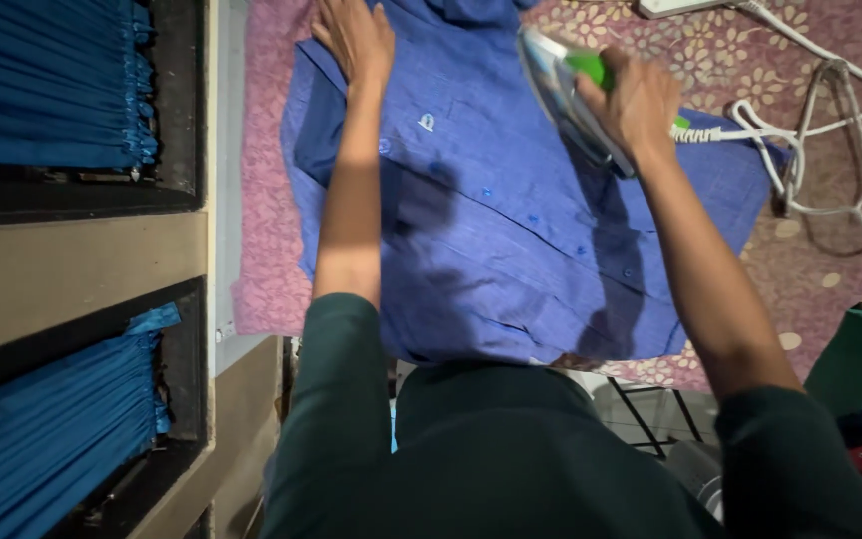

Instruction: Iron a blue button-up shirt on an ironing board.

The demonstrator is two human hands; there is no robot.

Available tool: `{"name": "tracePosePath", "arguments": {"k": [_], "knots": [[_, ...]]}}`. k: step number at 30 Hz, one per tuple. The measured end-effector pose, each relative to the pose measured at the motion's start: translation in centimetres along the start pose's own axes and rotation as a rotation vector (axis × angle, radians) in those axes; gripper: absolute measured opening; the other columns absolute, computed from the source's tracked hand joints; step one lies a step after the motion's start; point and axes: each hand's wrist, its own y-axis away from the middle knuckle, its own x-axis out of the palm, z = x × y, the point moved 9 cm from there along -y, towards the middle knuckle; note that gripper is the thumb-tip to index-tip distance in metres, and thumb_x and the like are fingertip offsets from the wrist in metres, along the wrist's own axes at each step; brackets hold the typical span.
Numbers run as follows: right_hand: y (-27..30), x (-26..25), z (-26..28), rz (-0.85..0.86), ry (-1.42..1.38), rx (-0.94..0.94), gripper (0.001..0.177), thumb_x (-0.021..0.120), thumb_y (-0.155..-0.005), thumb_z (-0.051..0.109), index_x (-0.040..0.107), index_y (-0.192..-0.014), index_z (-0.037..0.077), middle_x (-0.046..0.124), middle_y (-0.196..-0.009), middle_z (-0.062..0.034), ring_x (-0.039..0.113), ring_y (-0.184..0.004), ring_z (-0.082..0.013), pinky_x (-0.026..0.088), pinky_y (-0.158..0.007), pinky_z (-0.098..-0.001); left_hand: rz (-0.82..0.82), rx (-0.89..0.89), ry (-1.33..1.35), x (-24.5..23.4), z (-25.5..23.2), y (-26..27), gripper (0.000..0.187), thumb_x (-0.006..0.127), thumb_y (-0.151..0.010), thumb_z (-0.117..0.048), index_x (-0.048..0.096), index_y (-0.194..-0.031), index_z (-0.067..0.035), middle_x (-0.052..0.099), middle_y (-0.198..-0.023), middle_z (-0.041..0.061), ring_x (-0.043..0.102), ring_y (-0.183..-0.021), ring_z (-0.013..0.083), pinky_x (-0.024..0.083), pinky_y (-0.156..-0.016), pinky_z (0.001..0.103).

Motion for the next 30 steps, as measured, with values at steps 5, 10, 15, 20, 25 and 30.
{"name": "tracePosePath", "arguments": {"k": [5,10,15,20,25,30], "knots": [[2.0,-0.2,5.5,0.222,-0.063,-0.122,0.047,0.071,-0.094,0.055,0.075,-0.115,0.013,0.07,-0.08,-0.0231,0.068,-0.072,-0.0428,0.051,-0.064,-0.0544,0.09,-0.053,0.089,-2.4,2.0,-1.0,0.043,0.08,-0.077,-0.021,0.067,-0.114,-0.002,0.061,-0.124,0.022,0.053,-0.117,0.0436,0.039,-0.096,0.059],[-0.6,3.3,4.9,0.08,0.079,-0.138,0.043,0.069,-0.097,0.056,0.075,-0.114,0.017,0.07,-0.08,-0.019,0.069,-0.072,-0.0386,0.052,-0.064,-0.0514,0.186,-0.018,0.339,1.5,5.3,-0.9,0.03,0.075,-0.093,-0.022,0.067,-0.116,-0.005,0.074,-0.116,0.017,0.067,-0.111,0.0402,0.051,-0.097,0.052],[-3.6,1.6,7.0,0.025,0.053,-0.138,0.042,0.069,-0.099,0.057,0.076,-0.108,0.016,0.07,-0.077,-0.018,0.069,-0.071,-0.0386,0.053,-0.063,-0.0511,0.298,0.136,0.27,-0.4,4.2,-2.2,0.046,0.083,-0.084,-0.04,0.07,-0.109,-0.003,0.071,-0.101,0.025,0.066,-0.093,0.0461,0.05,-0.078,0.054],[-2.1,3.0,10.3,0.217,0.019,-0.26,0.048,0.07,-0.093,0.061,0.076,-0.111,0.016,0.069,-0.074,-0.0204,0.067,-0.068,-0.041,0.052,-0.061,-0.0527,0.39,0.077,0.306,0.4,5.7,-2.5,0.042,0.083,-0.087,-0.041,0.069,-0.099,-0.003,0.073,-0.097,0.019,0.069,-0.094,0.0411,0.051,-0.077,0.051],[-6.0,4.3,11.0,-0.008,0.101,-0.169,0.049,0.069,-0.103,0.061,0.073,-0.1,0.013,0.069,-0.078,-0.0192,0.068,-0.07,-0.0378,0.052,-0.062,-0.0503,0.366,0.178,0.471,-1.3,6.1,-2.7,0.041,0.084,-0.081,-0.036,0.07,-0.103,-0.004,0.075,-0.096,0.014,0.072,-0.089,0.037,0.053,-0.072,0.048],[-7.5,4.4,17.2,0.172,-0.019,-0.33,0.047,0.072,-0.097,0.059,0.073,-0.109,0.013,0.069,-0.077,-0.0216,0.068,-0.071,-0.0426,0.05,-0.062,-0.0553,0.542,0.075,0.252,-1.7,9.8,-1.3,0.049,0.088,-0.078,-0.049,0.07,-0.09,-0.004,0.07,-0.094,0.021,0.067,-0.091,0.0438,0.052,-0.075,0.054]]}}
